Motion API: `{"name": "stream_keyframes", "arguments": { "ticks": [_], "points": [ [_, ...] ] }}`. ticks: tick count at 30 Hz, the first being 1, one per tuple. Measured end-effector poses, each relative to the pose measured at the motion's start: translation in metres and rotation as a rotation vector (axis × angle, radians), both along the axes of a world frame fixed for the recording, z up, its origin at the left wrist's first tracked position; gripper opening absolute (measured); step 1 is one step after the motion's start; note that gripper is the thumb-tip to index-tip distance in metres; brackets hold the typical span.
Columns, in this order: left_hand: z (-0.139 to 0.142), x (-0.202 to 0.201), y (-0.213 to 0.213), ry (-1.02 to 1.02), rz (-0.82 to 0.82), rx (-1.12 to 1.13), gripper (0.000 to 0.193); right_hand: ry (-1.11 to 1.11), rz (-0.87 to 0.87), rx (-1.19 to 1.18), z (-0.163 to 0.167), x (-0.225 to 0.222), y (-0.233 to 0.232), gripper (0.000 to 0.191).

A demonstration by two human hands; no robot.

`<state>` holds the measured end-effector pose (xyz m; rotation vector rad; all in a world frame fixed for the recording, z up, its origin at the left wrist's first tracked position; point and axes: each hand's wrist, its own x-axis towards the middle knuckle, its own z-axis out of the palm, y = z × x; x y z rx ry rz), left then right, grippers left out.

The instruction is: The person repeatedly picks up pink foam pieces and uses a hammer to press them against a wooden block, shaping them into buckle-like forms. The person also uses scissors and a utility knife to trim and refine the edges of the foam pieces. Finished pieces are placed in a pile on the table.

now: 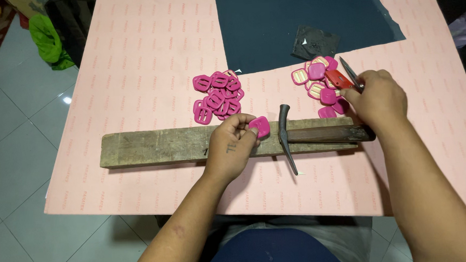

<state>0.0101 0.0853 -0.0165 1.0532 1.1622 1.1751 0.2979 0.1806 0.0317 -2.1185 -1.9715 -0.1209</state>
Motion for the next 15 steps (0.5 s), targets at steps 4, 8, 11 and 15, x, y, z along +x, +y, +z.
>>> {"name": "stream_keyframes", "arguments": {
  "ticks": [4,8,11,15],
  "points": [
    [-0.002,0.000,-0.002,0.037,-0.012,0.019,0.017,0.634,0.390,-0.128,0.000,-0.044,-0.051,0.034],
    [-0.002,0.011,-0.016,-0.171,-0.053,0.059,0.020,0.691,0.503,-0.153,-0.004,-0.087,-0.092,0.033],
    [-0.003,0.017,-0.030,-0.220,-0.033,0.079,0.024,0.788,0.528,-0.119,-0.006,-0.096,-0.100,0.032],
    [-0.004,0.017,-0.037,-0.300,-0.033,0.014,0.023,0.895,0.489,-0.166,-0.011,-0.093,-0.107,0.032]
  ]
}}
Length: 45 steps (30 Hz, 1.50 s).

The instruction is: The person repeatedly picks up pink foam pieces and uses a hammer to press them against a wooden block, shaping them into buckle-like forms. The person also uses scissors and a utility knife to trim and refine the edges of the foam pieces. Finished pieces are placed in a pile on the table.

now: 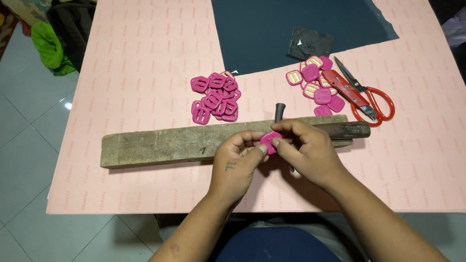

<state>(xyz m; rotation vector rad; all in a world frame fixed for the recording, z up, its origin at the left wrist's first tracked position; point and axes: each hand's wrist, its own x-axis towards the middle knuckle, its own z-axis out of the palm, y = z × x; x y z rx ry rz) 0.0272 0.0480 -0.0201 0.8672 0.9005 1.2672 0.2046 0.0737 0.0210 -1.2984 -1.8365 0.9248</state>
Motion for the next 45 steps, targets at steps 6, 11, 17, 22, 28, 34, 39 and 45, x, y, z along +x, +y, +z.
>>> {"name": "stream_keyframes", "arguments": {
  "ticks": [6,11,17,22,28,34,39,45],
  "points": [
    [0.002,-0.008,-0.002,0.036,0.131,-0.055,0.024,-0.469,-0.043,0.450,0.008,0.020,0.014,0.023],
    [0.004,-0.014,-0.001,0.036,0.172,-0.085,0.025,-0.676,0.091,0.123,0.017,0.042,0.031,0.043],
    [0.006,-0.016,-0.001,0.036,0.182,-0.087,0.019,-0.750,0.102,0.180,0.024,0.045,0.019,0.038],
    [0.008,-0.022,-0.004,0.003,0.178,-0.036,0.016,-0.354,0.112,0.092,0.043,0.041,-0.008,0.038],
    [0.020,-0.017,-0.008,0.094,0.198,-0.008,0.017,-0.309,0.388,0.363,0.055,0.016,-0.026,0.020],
    [0.037,-0.015,-0.021,0.286,0.193,0.045,0.014,-0.508,0.351,0.473,0.050,0.001,-0.032,0.027],
    [0.044,-0.014,-0.024,0.602,0.265,0.255,0.010,-0.506,0.358,0.477,0.044,0.001,-0.032,0.029],
    [0.037,-0.019,-0.029,0.497,0.152,0.206,0.008,-0.489,0.374,0.509,0.043,0.004,-0.032,0.021]
  ]
}}
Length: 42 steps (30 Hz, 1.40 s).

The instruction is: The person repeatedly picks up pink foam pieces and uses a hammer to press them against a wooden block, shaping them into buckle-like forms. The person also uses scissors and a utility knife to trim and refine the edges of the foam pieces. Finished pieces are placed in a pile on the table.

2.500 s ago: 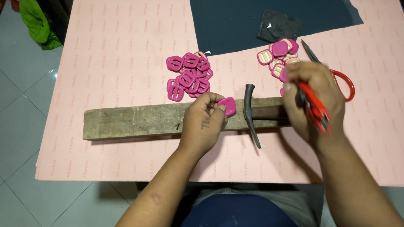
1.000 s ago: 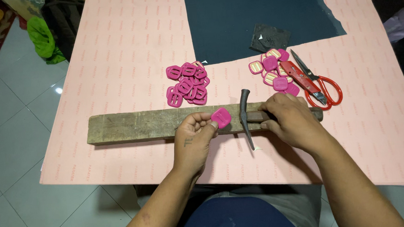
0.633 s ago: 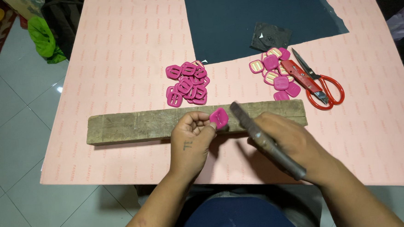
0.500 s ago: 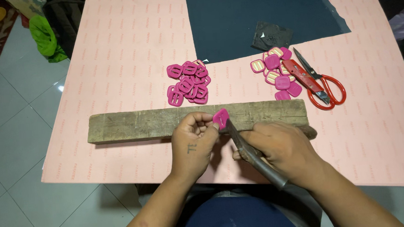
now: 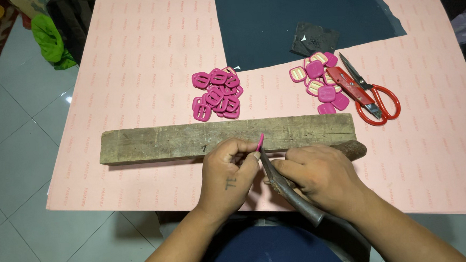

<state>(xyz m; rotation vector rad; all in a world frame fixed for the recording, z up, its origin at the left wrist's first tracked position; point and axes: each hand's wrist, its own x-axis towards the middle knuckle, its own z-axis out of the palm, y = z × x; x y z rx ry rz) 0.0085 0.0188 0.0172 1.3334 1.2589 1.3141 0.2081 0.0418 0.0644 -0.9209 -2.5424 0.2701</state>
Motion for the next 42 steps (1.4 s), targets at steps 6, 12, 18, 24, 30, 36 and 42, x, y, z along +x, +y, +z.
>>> {"name": "stream_keyframes", "arguments": {
  "ticks": [6,12,18,24,30,36,42],
  "points": [
    [-0.018,-0.009,0.003,-0.468,-0.230,-0.275,0.007,0.172,0.146,-0.048,0.007,0.008,0.006,0.019],
    [-0.036,-0.010,-0.007,-0.635,-0.264,-0.356,0.004,0.215,0.195,-0.090,0.002,0.013,0.008,0.030],
    [-0.043,-0.004,-0.006,-0.535,-0.226,-0.399,0.007,0.077,0.226,-0.009,-0.001,0.013,0.007,0.029],
    [-0.034,-0.005,0.005,-0.560,-0.055,-0.346,0.022,0.113,0.106,-0.009,0.005,0.008,-0.001,0.026],
    [-0.019,0.005,-0.005,-0.833,-0.102,-0.417,0.015,0.435,-0.010,-0.171,-0.004,-0.003,-0.001,0.020],
    [-0.011,0.019,-0.018,-0.636,-0.234,-0.378,0.022,0.490,-0.349,-0.655,-0.015,0.000,0.000,0.017],
    [-0.003,0.010,-0.009,-0.504,-0.224,-0.250,0.019,0.349,-0.221,-0.603,-0.006,0.013,0.008,0.021]
  ]
}}
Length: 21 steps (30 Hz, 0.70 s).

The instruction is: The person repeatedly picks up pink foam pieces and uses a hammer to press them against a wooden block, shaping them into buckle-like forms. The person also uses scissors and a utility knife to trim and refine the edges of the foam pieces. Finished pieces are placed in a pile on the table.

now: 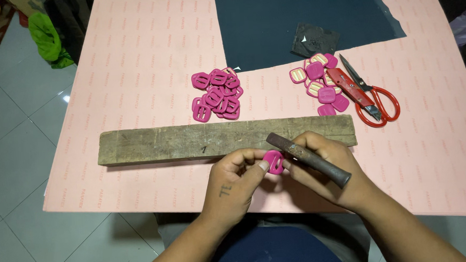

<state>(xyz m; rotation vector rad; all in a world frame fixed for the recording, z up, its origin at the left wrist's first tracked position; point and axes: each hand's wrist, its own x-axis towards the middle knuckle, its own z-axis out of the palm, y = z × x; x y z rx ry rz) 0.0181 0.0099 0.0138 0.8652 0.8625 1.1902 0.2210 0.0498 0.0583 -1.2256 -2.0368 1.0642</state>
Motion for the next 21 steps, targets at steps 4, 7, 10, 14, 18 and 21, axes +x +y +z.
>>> {"name": "stream_keyframes", "arguments": {
  "ticks": [4,7,10,14,18,21],
  "points": [
    [-0.002,-0.006,0.004,0.235,0.040,-0.064,0.013,-0.013,0.061,0.277,0.008,-0.005,-0.005,0.019],
    [-0.009,-0.011,0.010,0.162,0.096,-0.074,0.013,-0.039,0.103,0.547,0.014,-0.009,-0.011,0.016],
    [-0.017,-0.013,0.012,0.185,0.171,-0.036,0.013,-0.145,0.126,0.651,0.016,-0.015,-0.018,0.025],
    [-0.013,-0.008,0.011,0.179,0.197,-0.082,0.010,-0.226,0.139,0.693,0.018,-0.019,-0.023,0.026],
    [-0.002,-0.008,0.008,0.211,0.184,-0.124,0.009,-0.225,0.152,0.717,0.020,-0.022,-0.024,0.025],
    [0.001,-0.005,0.006,0.259,0.191,-0.110,0.009,-0.225,0.172,0.727,0.019,-0.021,-0.022,0.026]
  ]
}}
